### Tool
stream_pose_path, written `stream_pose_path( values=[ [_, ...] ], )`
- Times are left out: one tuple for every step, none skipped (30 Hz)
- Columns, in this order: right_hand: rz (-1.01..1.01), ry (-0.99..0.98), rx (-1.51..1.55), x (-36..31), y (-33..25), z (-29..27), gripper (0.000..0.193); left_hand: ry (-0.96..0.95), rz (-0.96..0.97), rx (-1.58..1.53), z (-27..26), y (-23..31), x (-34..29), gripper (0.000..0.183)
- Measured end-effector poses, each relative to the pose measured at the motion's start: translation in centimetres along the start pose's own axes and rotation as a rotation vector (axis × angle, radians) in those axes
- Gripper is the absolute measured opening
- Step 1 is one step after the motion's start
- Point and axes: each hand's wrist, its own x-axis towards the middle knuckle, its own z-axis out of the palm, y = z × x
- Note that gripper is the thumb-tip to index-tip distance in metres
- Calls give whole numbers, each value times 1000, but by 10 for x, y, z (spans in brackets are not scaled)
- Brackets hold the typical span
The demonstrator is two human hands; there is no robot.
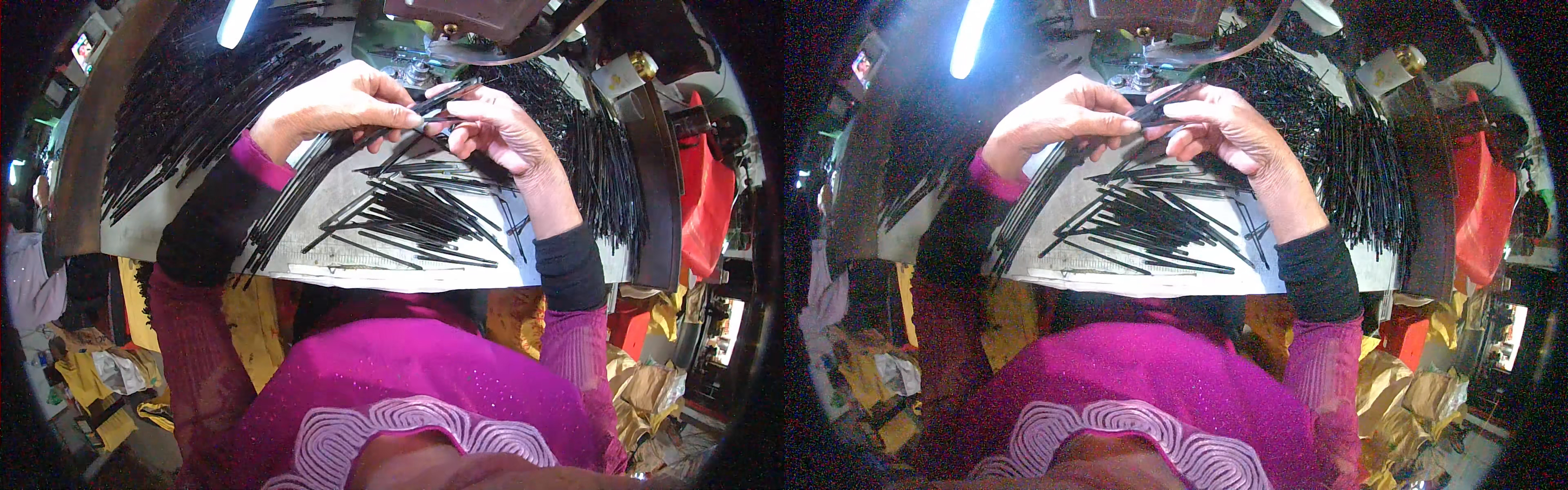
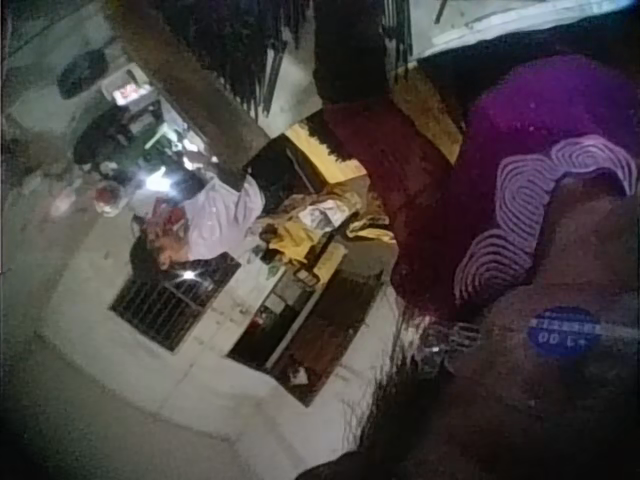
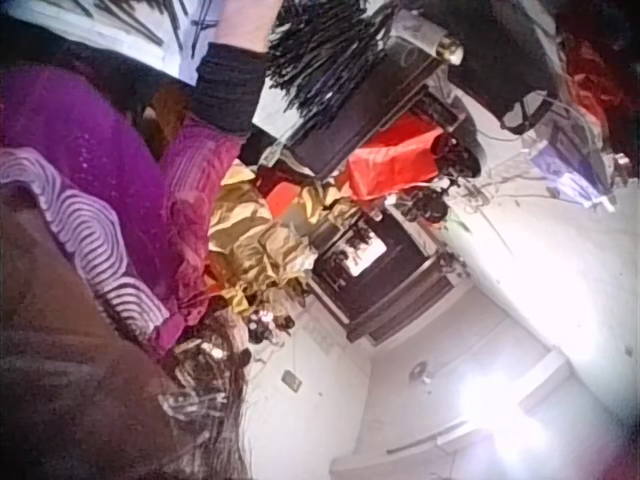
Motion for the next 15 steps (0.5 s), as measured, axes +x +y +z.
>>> stream_pose_path(
  values=[
    [-2, -12, 25, 0, 0, -2, 35, 15, -10, 5, -1, 2, 0, 27],
    [-37, -25, 39, -1, 0, -5, 32, 51, -8, -14, 0, 5, -2, 28],
    [-36, -30, 38, 0, 0, -6, 32, 55, -10, -14, -2, 4, -3, 28],
    [-72, 19, 56, 1, 1, -7, 32, 108, -31, 19, -7, 3, -3, 29],
    [-107, 67, 75, 1, 0, -8, 31, 160, -52, 51, -12, 2, -3, 29],
    [-129, 84, 108, 0, -1, -9, 30, 184, -28, 7, -16, 0, -4, 29],
    [-144, 134, 102, 1, -2, -11, 30, 250, 48, -14, -19, -8, -2, 27],
    [-171, 157, 110, 1, -2, -12, 29, 280, 96, -37, -22, -11, 0, 27],
    [-198, 182, 118, 2, -3, -13, 28, 309, 145, -60, -24, -12, 2, 26],
    [-199, 180, 116, 3, -2, -13, 28, 311, 147, -60, -24, -13, 3, 26],
    [-229, 213, 121, 3, -2, -12, 27, 315, 148, -103, -22, -11, 4, 26],
    [-259, 244, 126, 4, -1, -11, 25, 319, 147, -147, -21, -10, 4, 25],
    [-260, 241, 124, 5, 0, -11, 25, 323, 149, -147, -22, -12, 5, 25],
    [-264, 262, 123, 6, 1, -10, 24, 310, 149, -209, -23, -15, 8, 25],
    [-268, 284, 122, 7, 1, -9, 22, 297, 150, -274, -23, -17, 9, 25]
  ],
)
